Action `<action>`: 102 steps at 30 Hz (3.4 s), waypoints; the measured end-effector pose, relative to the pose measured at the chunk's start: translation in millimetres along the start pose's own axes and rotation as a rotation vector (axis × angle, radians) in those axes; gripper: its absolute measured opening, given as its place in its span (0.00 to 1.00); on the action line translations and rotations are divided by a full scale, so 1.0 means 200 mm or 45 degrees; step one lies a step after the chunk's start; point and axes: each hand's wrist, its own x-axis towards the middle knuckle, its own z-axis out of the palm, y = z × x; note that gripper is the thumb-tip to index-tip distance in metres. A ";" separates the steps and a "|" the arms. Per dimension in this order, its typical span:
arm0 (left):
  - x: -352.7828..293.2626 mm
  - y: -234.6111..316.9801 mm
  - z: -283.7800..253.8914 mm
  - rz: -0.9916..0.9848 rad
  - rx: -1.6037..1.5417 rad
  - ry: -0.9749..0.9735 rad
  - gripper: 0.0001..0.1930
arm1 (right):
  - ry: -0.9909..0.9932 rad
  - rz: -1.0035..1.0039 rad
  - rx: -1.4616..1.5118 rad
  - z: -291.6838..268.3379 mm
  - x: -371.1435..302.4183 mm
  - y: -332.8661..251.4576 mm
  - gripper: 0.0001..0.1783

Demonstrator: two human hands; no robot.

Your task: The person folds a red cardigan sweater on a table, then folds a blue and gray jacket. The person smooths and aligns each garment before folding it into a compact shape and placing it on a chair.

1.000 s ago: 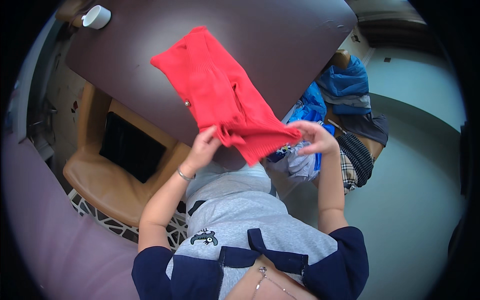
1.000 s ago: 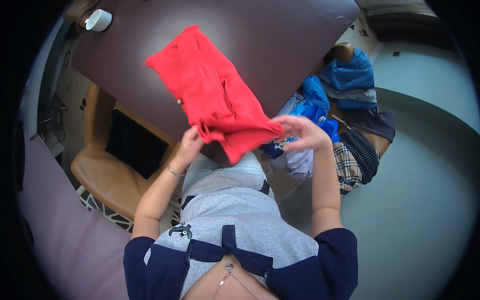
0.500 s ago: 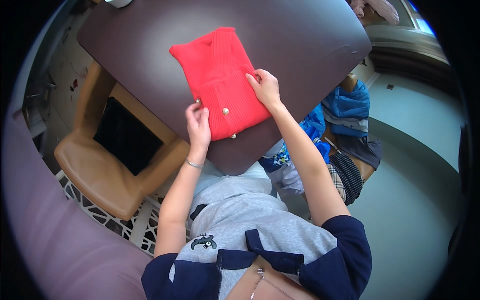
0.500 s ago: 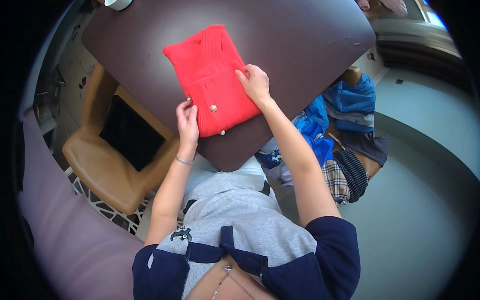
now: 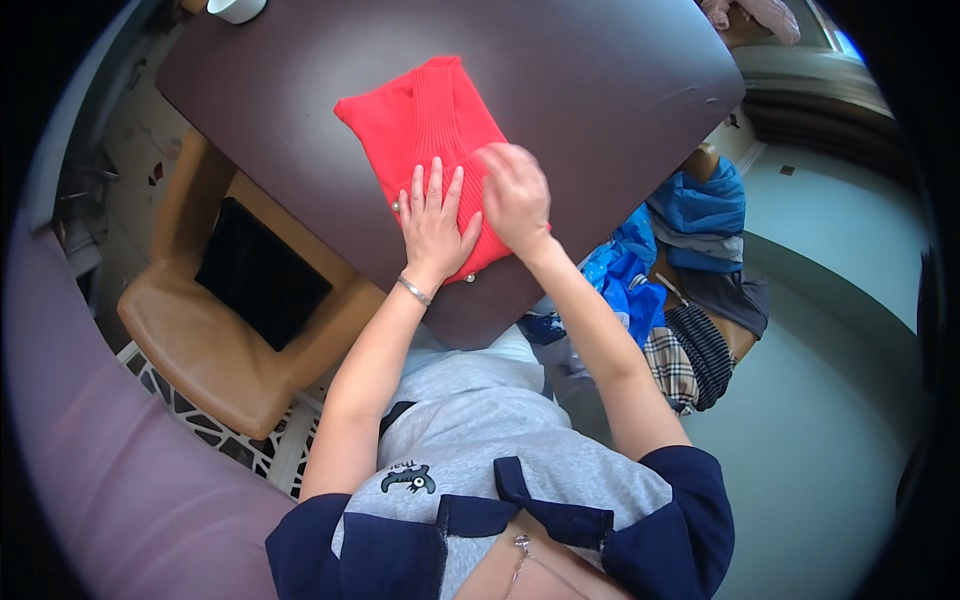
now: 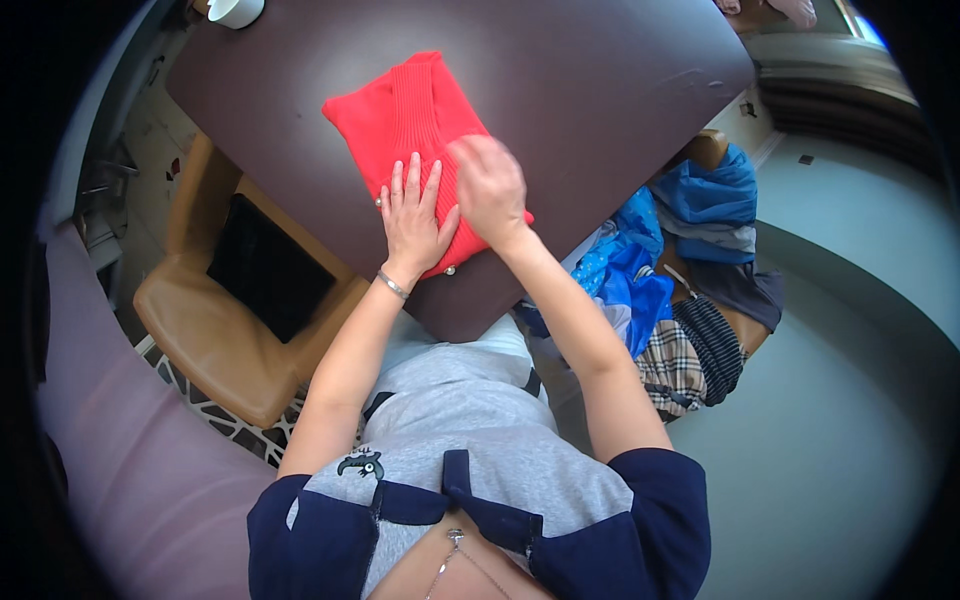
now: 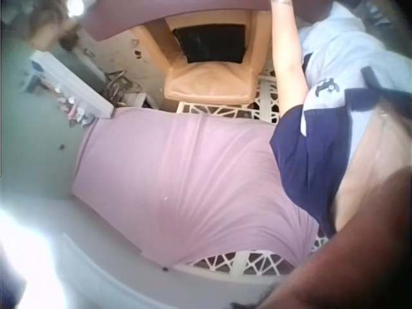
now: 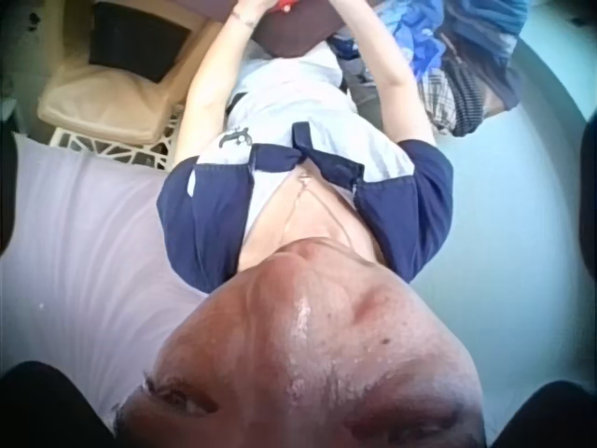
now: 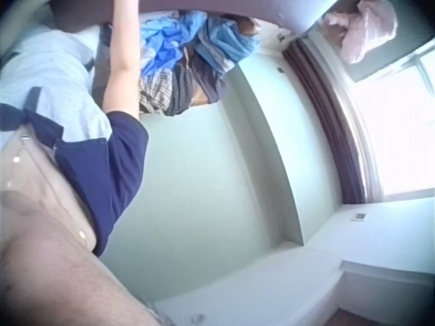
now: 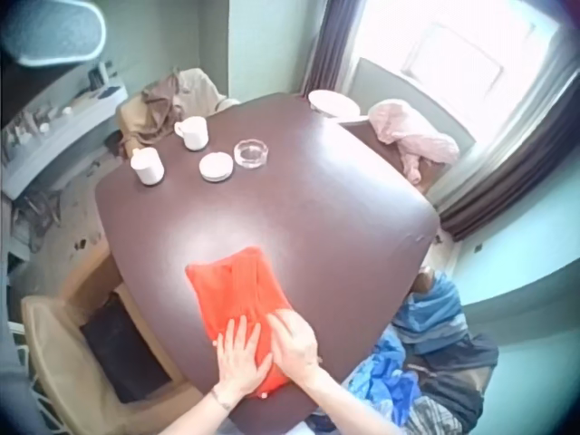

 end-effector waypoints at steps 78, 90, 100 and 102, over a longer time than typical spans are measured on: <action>-0.28 0.09 -0.14 0.237 0.118 -0.127 0.37 | 0.163 0.753 0.221 -0.08 -0.68 -0.32 0.18; -0.25 -0.41 -0.36 -0.750 -2.128 -0.375 0.18 | 0.109 0.437 0.239 -0.16 -0.36 -0.34 0.14; -0.47 -0.64 -0.21 -0.896 -2.247 0.205 0.18 | -0.428 0.481 -0.225 0.09 -0.29 -0.56 0.22; -0.49 -0.71 -0.17 -0.989 -2.378 0.219 0.17 | -0.596 0.520 -0.374 0.13 -0.28 -0.58 0.30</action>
